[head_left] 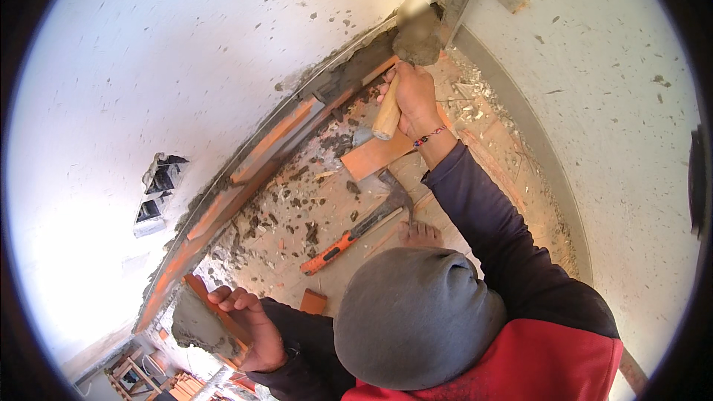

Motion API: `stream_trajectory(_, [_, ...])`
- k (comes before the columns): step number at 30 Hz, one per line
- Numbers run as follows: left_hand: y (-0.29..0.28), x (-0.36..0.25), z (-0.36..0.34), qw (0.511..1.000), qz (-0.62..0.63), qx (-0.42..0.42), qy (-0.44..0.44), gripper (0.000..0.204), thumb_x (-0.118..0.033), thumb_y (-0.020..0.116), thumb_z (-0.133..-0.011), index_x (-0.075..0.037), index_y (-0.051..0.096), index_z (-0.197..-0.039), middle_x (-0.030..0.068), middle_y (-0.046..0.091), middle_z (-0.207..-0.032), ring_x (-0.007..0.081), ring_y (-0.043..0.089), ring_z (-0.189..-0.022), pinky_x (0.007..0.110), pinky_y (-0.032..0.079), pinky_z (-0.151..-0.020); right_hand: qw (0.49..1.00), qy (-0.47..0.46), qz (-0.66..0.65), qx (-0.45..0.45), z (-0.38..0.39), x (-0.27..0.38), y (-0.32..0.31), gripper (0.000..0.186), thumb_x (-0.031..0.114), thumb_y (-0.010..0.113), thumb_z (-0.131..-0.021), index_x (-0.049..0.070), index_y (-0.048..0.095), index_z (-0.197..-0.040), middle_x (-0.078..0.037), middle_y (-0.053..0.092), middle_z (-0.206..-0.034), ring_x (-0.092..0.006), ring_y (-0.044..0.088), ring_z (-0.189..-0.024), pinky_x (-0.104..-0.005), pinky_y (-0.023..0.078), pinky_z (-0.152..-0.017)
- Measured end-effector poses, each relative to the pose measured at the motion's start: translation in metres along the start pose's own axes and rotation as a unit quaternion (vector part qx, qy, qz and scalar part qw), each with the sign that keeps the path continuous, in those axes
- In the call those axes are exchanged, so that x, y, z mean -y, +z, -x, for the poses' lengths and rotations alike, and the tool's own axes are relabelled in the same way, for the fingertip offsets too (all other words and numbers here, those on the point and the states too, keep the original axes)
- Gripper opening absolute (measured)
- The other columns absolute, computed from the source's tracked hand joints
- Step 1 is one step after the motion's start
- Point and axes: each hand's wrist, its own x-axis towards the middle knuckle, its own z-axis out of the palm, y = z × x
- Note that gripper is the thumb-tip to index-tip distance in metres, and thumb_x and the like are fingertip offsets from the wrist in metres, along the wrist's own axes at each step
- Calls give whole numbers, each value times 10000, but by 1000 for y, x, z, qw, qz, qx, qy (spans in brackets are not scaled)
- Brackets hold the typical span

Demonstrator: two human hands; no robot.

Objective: The person lays bricks along a wall base by applying mortar to the bricks and wall using a trowel and then positioning each brick by hand.

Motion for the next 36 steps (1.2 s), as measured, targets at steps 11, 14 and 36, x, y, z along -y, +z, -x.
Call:
stream_trajectory(11, [5, -12, 14, 999, 0, 12, 30, 611, -183, 430, -952, -44, 205, -1503, 211, 509, -1165, 258, 491, -1013, 378, 382, -909, 994, 55, 21, 90, 68, -6, -66, 154, 182, 448, -984, 58, 453, -1075, -34, 501, -769, -136, 503, -550, -284, 435, -435])
stream_trajectory(14, [2, -29, 25, 999, 12, -4, 45, 615, -185, 470, -942, -39, 231, -1489, 184, 495, -1156, 244, 491, -1003, 374, 394, -901, 976, 73, 124, 163, 92, 7, -94, 190, 216, 439, -994, 57, 454, -1096, -28, 497, -770, -133, 503, -531, -271, 436, -430])
stream_trajectory(36, [-28, -177, 233, 881, 88, -122, 449, 591, -275, 509, -943, -48, 316, -1453, 141, 552, -1130, 218, 531, -990, 367, 404, -890, 404, 307, 495, 705, 304, -95, 208, 235, 163, 481, -909, -19, 526, -1051, -73, 541, -696, -133, 488, -413, -245, 404, -377])
